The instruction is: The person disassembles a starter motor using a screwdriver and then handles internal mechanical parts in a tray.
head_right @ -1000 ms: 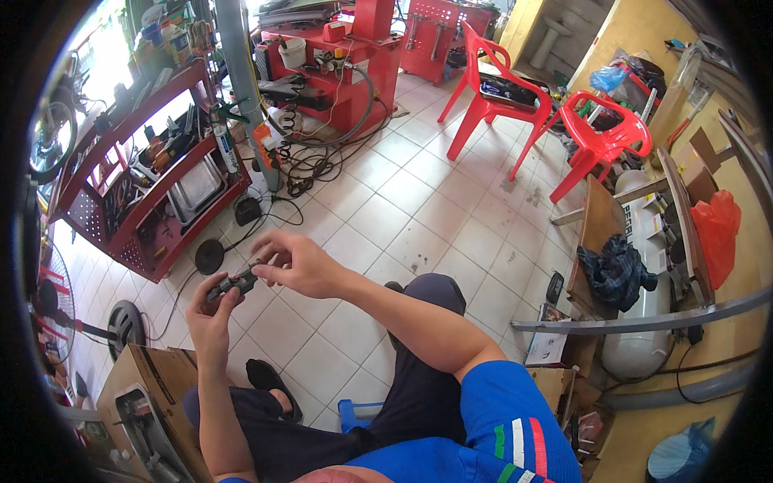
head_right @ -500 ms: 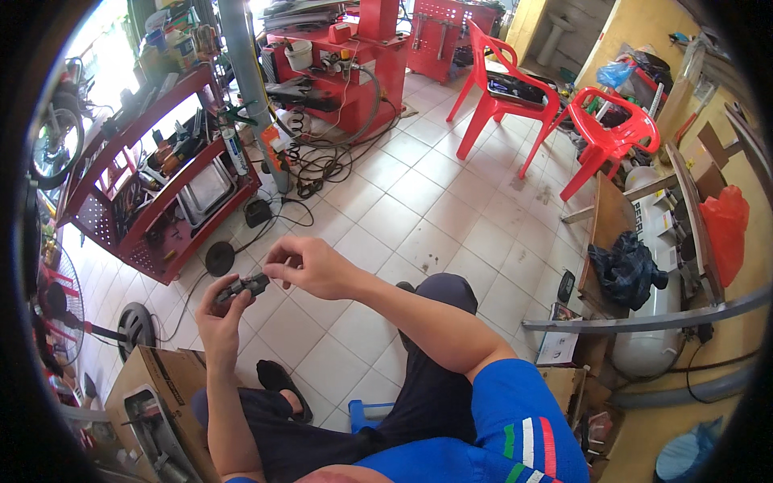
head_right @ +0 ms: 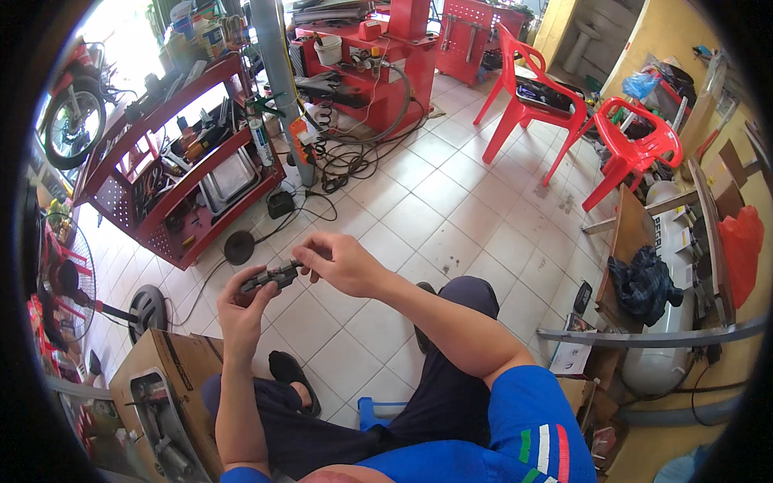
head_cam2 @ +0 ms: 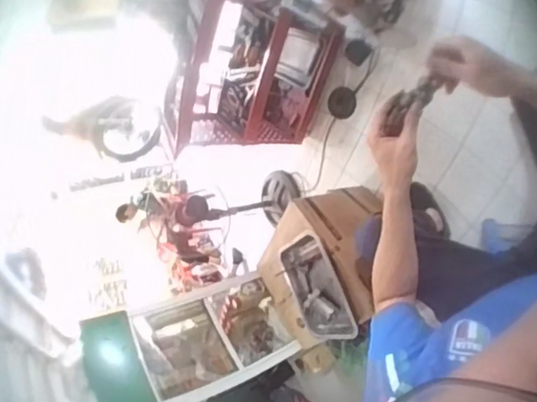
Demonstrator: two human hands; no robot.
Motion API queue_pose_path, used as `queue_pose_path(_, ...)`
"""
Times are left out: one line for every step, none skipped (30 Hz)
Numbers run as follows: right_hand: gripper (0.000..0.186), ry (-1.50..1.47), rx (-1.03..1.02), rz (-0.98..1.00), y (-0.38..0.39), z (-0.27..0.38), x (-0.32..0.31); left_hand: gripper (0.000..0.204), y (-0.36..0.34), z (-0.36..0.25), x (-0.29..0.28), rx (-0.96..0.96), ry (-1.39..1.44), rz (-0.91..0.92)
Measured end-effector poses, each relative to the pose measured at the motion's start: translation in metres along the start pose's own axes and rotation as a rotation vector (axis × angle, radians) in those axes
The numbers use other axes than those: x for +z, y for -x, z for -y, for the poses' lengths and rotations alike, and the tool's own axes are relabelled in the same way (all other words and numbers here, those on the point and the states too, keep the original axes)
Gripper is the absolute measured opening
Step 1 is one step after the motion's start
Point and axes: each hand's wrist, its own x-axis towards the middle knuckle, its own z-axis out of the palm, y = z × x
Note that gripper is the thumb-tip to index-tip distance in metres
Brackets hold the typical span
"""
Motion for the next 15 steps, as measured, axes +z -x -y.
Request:
queue_pose_path(0.025, -0.009, -0.032, 0.014, 0.0010, 0.0009, 0.0008, 0.033, 0.0002, 0.0008, -0.0003, 0.006, 0.009, 0.001)
queue_pose_path(0.025, -0.018, -0.065, 0.027, 0.0033, 0.0038, 0.0017, 0.033, 0.0004, 0.0013, -0.0010, 0.011, 0.017, 0.001)
queue_pose_path(0.025, -0.025, -0.099, 0.039, 0.0045, 0.0068, 0.0018, 0.033, -0.0001, 0.0011, -0.0012, 0.009, 0.014, 0.004)
queue_pose_path(0.024, -0.022, -0.069, 0.022, 0.0033, 0.0046, 0.0013, 0.032, -0.0005, 0.0009, -0.0016, 0.007, 0.011, 0.007)
queue_pose_path(0.024, -0.020, -0.039, 0.005, 0.0013, 0.0005, 0.0005, 0.032, -0.0011, 0.0007, -0.0017, 0.005, 0.007, 0.011)
queue_pose_path(0.023, -0.019, -0.007, -0.011, 0.0006, -0.0009, 0.0014, 0.032, -0.0006, 0.0007, -0.0017, 0.002, 0.006, 0.005)
queue_pose_path(0.023, -0.009, -0.041, 0.003, 0.0014, -0.0005, 0.0021, 0.032, -0.0001, 0.0005, -0.0012, -0.001, 0.004, -0.001)
queue_pose_path(0.024, 0.001, -0.074, 0.016, 0.0029, 0.0018, 0.0031, 0.032, 0.0003, 0.0004, -0.0011, -0.004, 0.003, -0.006)
queue_pose_path(0.024, 0.012, -0.110, 0.029, 0.0038, 0.0038, 0.0033, 0.032, 0.0004, 0.0002, -0.0010, -0.002, 0.011, -0.002)
queue_pose_path(0.023, 0.014, -0.079, 0.021, 0.0030, 0.0022, 0.0025, 0.032, 0.0005, 0.0001, -0.0009, 0.000, 0.020, 0.001)
queue_pose_path(0.023, 0.016, -0.047, 0.013, 0.0014, -0.0007, 0.0010, 0.032, 0.0005, 0.0000, -0.0008, 0.002, 0.029, 0.004)
queue_pose_path(0.023, 0.016, -0.014, 0.007, 0.0005, -0.0016, 0.0013, 0.032, 0.0009, 0.0001, -0.0009, -0.004, 0.016, -0.001)
queue_pose_path(0.023, 0.009, -0.039, 0.014, 0.0013, -0.0009, 0.0019, 0.032, 0.0008, 0.0000, -0.0007, -0.010, 0.004, -0.007)
queue_pose_path(0.023, 0.002, -0.063, 0.020, 0.0031, 0.0018, 0.0029, 0.033, 0.0010, 0.0001, -0.0007, -0.016, -0.008, -0.012)
queue_pose_path(0.023, -0.004, -0.090, 0.027, 0.0037, 0.0039, 0.0035, 0.033, 0.0009, 0.0006, -0.0012, -0.007, 0.000, -0.004)
